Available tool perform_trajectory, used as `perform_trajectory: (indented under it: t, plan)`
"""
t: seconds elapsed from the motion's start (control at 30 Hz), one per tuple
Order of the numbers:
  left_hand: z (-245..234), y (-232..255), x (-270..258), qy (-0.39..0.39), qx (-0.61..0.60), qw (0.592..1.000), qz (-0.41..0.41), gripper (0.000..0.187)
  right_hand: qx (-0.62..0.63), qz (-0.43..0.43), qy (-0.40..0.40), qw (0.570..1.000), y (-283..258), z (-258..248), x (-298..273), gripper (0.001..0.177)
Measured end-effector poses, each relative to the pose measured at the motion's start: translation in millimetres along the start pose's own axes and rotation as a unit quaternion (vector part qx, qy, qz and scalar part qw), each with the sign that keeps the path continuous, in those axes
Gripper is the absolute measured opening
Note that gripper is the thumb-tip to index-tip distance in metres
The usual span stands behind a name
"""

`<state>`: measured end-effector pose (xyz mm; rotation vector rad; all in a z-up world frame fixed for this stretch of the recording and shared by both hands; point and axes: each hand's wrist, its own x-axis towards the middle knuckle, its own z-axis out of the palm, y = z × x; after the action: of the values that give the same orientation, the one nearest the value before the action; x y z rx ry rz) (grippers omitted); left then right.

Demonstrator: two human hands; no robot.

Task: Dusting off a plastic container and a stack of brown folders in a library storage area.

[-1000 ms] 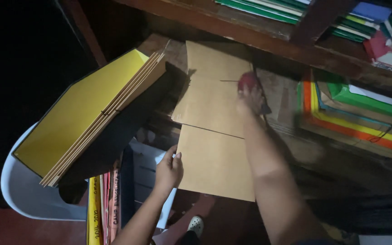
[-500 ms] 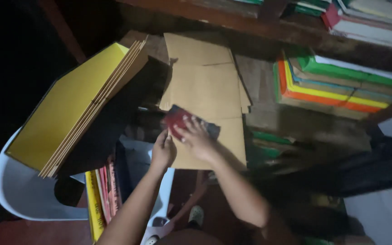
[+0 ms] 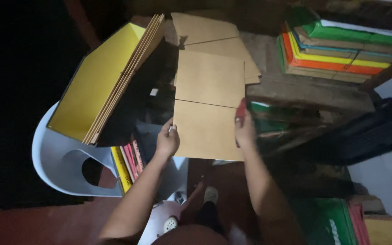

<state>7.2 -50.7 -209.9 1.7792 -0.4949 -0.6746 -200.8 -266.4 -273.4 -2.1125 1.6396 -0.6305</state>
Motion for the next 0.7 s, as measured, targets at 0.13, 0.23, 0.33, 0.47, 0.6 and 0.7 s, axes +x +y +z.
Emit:
perform_trajectory:
  t: [0.13, 0.23, 0.33, 0.47, 0.6, 0.7]
  plan:
    - [-17.5, -14.3, 2.5, -0.021, 0.031, 0.999, 0.018, 0.036, 0.264, 0.152, -0.046, 0.951, 22.8, -12.7, -3.3, 0.047]
    - [-32.3, 0.6, -14.1, -0.029, 0.05, 0.998, 0.033, 0.038, 0.388, 0.256, -0.132, 0.876, -3.5, -61.6, -13.8, 0.054]
    - [-32.7, 12.9, -30.1, -0.041, 0.076, 0.995, 0.055, 0.042, 0.295, 0.208, -0.156, 0.919, -47.2, -130.9, -41.0, 0.066]
    - [-9.2, 21.7, -27.1, -0.117, 0.056, 0.983, 0.128, 0.05, 0.075, 0.096, -0.1, 0.987, -15.8, -164.7, 6.0, 0.061]
    - [18.7, 35.7, -27.0, -0.223, 0.073, 0.962, 0.142, 0.075, -0.011, 0.13, -0.009, 0.991, -89.7, -276.5, -19.4, 0.057]
    - [29.3, 66.4, -23.1, -0.274, 0.042, 0.952, 0.133, 0.081, 0.086, -0.077, 0.119, 0.986, -105.2, -299.9, -17.4, 0.029]
